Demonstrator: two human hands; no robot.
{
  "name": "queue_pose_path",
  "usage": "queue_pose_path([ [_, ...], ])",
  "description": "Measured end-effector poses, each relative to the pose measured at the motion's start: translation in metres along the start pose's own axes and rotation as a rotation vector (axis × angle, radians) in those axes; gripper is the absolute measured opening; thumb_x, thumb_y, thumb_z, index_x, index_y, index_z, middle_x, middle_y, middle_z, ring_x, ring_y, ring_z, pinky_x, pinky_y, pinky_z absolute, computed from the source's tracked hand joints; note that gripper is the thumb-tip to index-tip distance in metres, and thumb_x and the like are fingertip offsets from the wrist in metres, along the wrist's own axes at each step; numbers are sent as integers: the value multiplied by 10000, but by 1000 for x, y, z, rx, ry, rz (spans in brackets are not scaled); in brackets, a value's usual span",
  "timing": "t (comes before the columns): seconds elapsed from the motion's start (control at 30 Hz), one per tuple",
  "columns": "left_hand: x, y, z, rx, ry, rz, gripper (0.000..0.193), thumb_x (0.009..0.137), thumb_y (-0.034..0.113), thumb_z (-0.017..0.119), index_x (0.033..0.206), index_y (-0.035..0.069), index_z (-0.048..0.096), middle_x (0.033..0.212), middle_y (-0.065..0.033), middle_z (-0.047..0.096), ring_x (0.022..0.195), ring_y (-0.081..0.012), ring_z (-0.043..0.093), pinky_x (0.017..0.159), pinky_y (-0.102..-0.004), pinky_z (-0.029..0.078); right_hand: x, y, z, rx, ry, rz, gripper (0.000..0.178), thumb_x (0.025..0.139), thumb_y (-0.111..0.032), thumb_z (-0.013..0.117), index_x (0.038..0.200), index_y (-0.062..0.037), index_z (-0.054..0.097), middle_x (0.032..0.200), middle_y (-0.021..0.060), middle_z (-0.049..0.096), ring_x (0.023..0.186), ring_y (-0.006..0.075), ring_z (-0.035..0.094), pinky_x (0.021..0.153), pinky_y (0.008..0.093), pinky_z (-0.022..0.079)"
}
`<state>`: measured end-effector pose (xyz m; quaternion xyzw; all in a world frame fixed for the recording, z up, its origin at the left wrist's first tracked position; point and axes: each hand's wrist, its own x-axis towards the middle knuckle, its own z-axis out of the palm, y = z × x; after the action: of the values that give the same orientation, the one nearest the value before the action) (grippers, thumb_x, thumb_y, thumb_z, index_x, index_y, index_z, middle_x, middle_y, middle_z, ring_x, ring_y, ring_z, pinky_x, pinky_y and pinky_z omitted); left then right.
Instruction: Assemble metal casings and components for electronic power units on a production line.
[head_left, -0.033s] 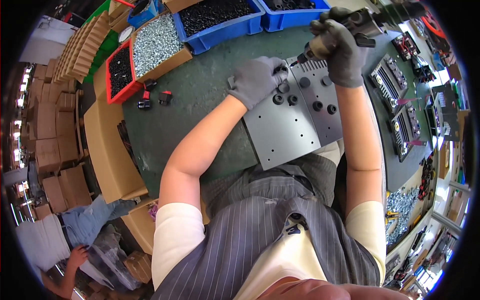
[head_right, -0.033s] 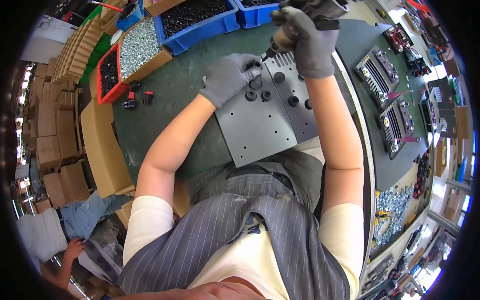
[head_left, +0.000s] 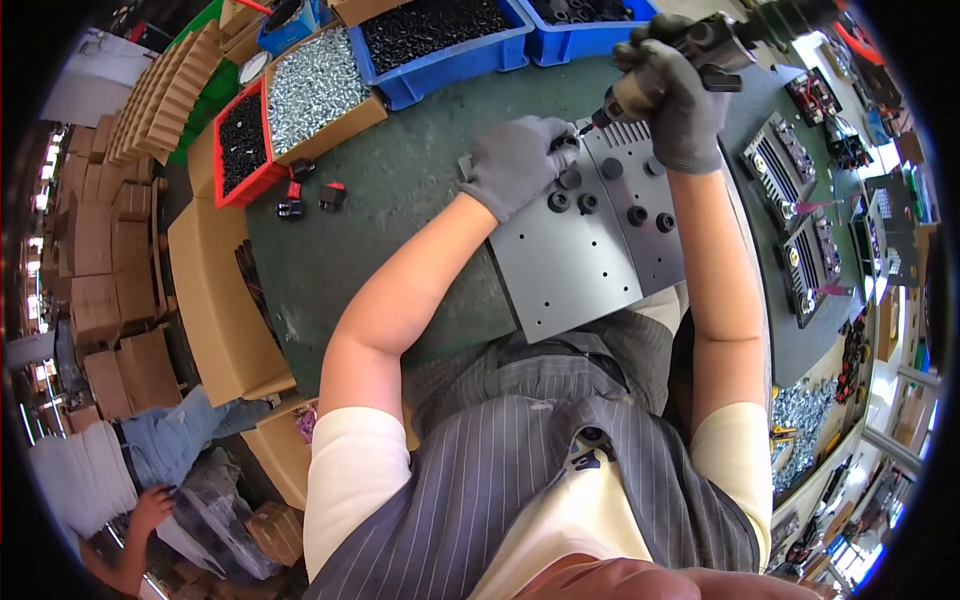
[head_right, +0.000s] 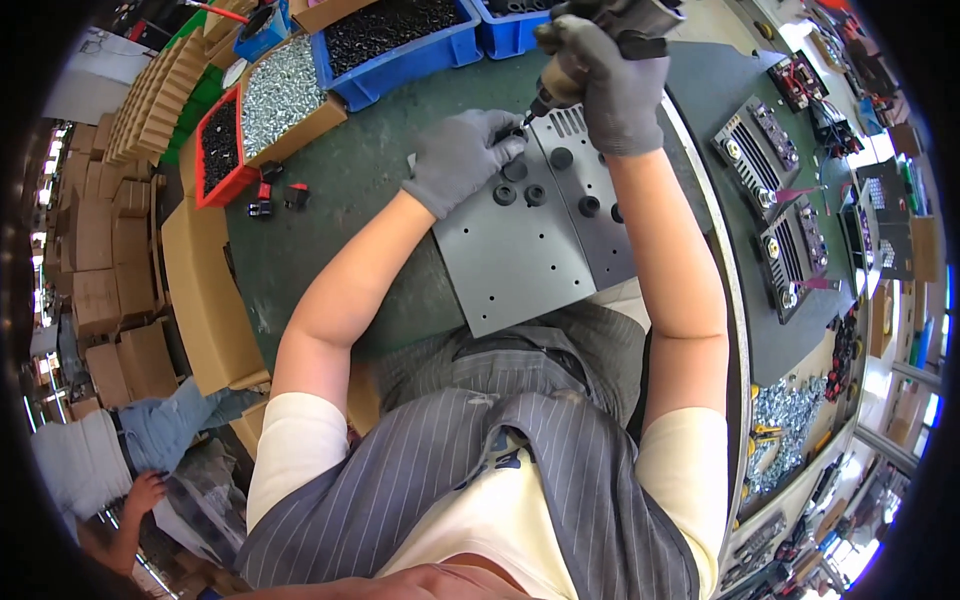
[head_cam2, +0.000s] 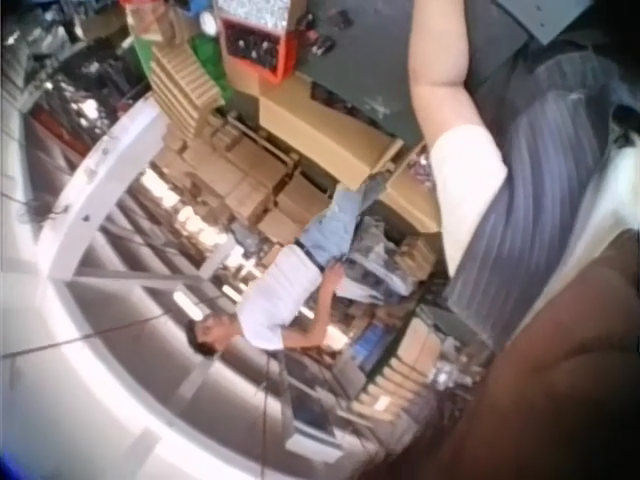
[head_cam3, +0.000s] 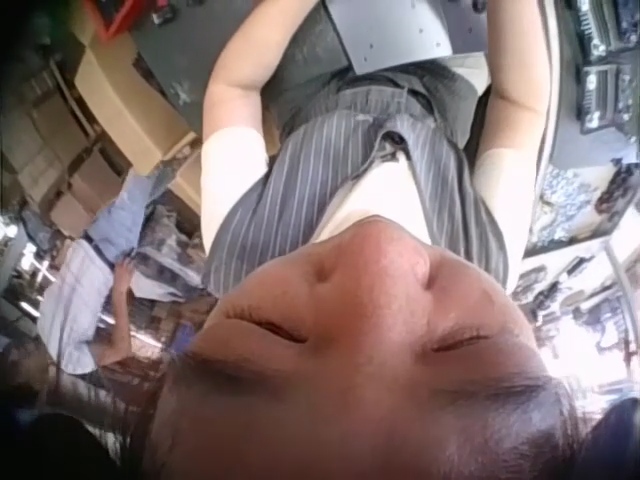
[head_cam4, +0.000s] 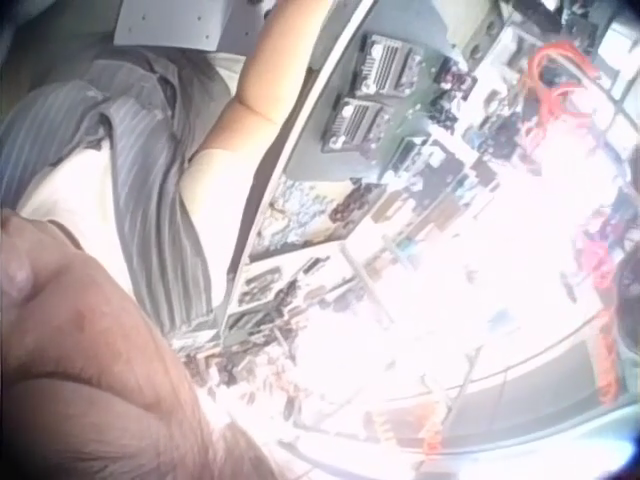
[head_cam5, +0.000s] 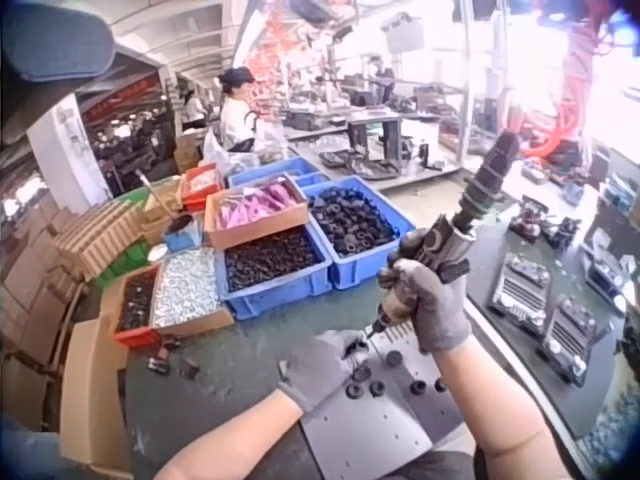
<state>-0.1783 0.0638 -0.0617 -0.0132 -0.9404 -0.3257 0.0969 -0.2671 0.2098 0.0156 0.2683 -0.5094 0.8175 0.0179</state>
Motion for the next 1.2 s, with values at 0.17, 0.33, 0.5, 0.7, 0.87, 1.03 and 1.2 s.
queue_pose_path([
  [0.17,1,6,-2,86,-9,-24,321,815,365,615,1018,118,638,910,-122,635,865,-303,609,728,-399,473,0,14,21,-94,-102,124,250,779,-40,575,1019,-3,515,901,108,568,772,210,607,722,336,508],
  [0.33,-4,-3,-9,130,-17,-60,352,804,363,624,1048,110,596,915,-126,629,864,-317,604,729,-416,474,3,22,36,-200,-178,194,253,777,-34,578,1022,-1,524,844,89,566,741,196,606,702,324,505],
  [0.5,-11,-11,-10,-892,-37,-384,334,835,213,536,1113,34,484,903,-73,556,686,-131,535,535,-267,463,6,28,17,-232,-120,211,299,799,-124,614,1070,-27,533,793,102,636,607,116,565,517,237,439],
  [0.7,-39,0,-19,-1299,59,-588,219,906,140,471,1059,25,577,799,-26,576,607,-69,514,422,-182,392,6,31,18,-172,-248,173,315,808,-83,563,1104,6,508,868,104,588,771,184,599,718,299,474],
  [0.87,-35,-3,-9,-1221,144,-490,216,905,121,489,1069,30,596,804,-18,590,598,-60,504,452,-182,409,11,45,12,-161,-369,311,375,788,-138,561,1119,20,487,865,98,560,778,196,589,733,317,474],
  [1.03,-32,-5,2,-1368,125,-461,248,884,108,495,1097,37,600,814,-17,591,611,-56,513,473,-192,422,7,39,-8,-8,-171,112,412,778,-101,583,1148,47,479,822,109,553,766,215,578,741,341,479],
  [1.2,-44,3,-13,-1293,3,-492,275,923,242,460,1097,85,603,761,11,520,632,-50,459,482,-199,382,-21,-10,5,266,-186,49,432,781,-205,580,1155,-15,478,906,101,555,843,245,511,804,386,420],
])
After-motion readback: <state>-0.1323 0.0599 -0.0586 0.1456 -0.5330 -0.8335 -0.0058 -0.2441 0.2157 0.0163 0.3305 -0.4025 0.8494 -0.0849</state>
